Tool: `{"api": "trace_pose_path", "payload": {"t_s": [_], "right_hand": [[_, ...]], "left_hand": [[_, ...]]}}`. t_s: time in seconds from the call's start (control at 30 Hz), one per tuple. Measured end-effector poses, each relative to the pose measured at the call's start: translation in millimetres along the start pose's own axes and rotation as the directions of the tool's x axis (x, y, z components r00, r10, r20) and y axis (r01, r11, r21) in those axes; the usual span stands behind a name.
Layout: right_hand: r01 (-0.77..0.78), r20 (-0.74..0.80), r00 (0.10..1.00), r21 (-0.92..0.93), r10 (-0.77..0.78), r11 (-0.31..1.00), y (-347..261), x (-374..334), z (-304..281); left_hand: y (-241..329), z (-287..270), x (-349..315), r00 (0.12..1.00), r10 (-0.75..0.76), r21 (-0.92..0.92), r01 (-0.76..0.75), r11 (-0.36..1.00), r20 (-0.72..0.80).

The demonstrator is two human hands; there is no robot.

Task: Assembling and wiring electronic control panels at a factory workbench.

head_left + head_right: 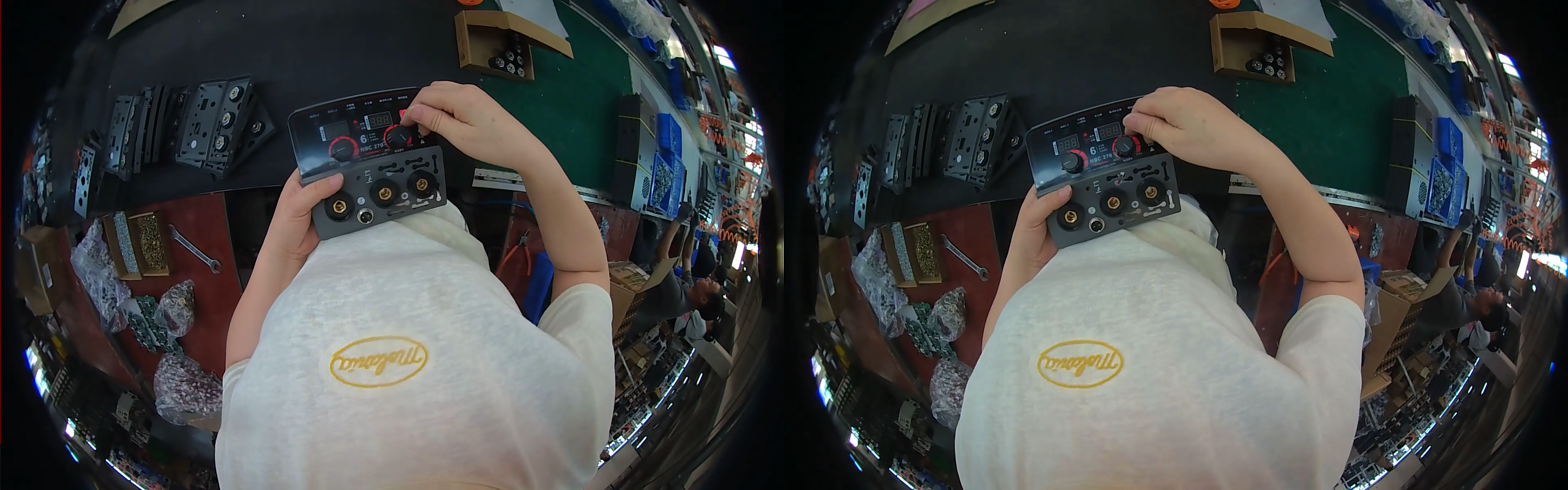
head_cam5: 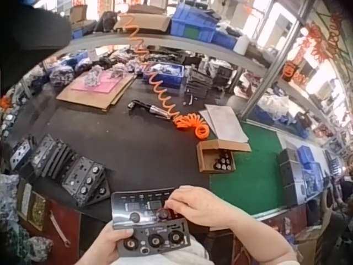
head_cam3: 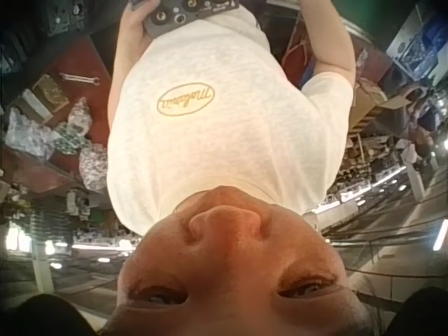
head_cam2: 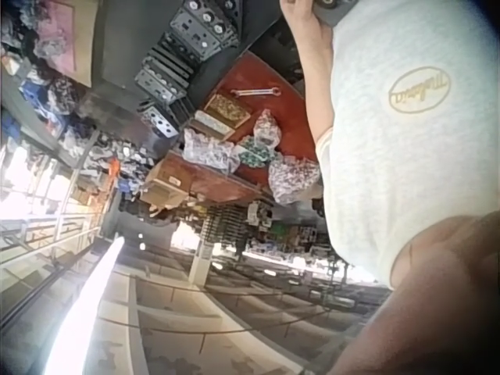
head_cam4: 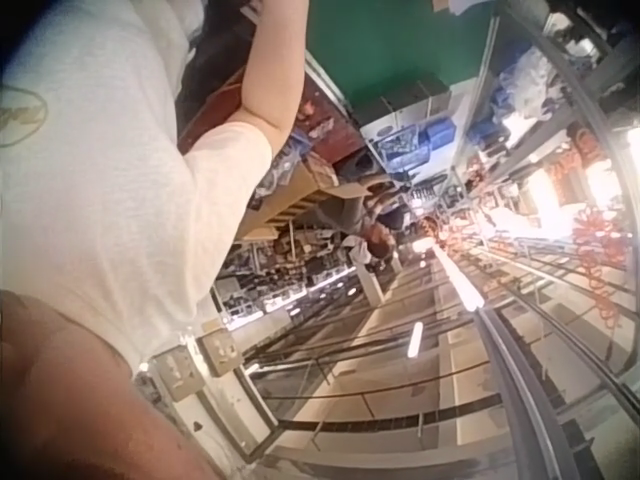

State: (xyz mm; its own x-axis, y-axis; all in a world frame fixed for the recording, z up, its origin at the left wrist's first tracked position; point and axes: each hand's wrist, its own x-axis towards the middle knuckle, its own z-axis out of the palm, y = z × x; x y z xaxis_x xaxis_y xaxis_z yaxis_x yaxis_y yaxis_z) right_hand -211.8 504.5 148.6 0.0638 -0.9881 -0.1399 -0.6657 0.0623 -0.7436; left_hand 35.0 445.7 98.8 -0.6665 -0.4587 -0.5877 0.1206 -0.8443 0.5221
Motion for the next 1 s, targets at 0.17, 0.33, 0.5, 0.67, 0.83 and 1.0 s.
{"api": "trace_pose_path", "payload": {"t_s": [0.17, 0.33, 0.5, 0.67, 0.83, 1.0], "right_hand": [[-0.143, 0.009, 0.990, 0.116, 0.142, 0.983, -10.4, 4.5, 0.4], [-0.044, 0.017, 0.998, -0.386, 0.055, 0.921, -26.9, 6.9, 7.4], [0.289, -0.070, 0.939, -0.369, -0.337, 0.883, -19.1, 1.5, 12.9], [0.012, -0.023, 0.999, -0.599, -0.032, 0.801, -29.7, -4.7, 20.1], [0.202, -0.066, 0.962, -0.482, -0.266, 0.852, -33.6, -6.1, 14.1], [0.147, -0.074, 0.974, -0.514, -0.214, 0.845, -37.1, -1.4, 22.4]], "left_hand": [[-0.5, 1.0, 0.7, 1.000, 0.005, -0.026, -0.005, 1.000, 0.009], [-0.3, 1.8, 0.0, 1.000, -0.002, -0.046, 0.003, 0.999, 0.026], [1.0, 4.8, -2.5, 1.000, 0.015, -0.036, -0.014, 0.999, 0.013], [2.4, 3.9, -3.9, 0.999, 0.026, -0.048, -0.024, 0.999, 0.042], [3.7, 5.6, -6.1, 1.000, 0.015, 0.003, -0.015, 1.000, 0.014], [4.4, 2.7, -6.1, 1.000, 0.016, 0.001, -0.016, 1.000, 0.004]]}}
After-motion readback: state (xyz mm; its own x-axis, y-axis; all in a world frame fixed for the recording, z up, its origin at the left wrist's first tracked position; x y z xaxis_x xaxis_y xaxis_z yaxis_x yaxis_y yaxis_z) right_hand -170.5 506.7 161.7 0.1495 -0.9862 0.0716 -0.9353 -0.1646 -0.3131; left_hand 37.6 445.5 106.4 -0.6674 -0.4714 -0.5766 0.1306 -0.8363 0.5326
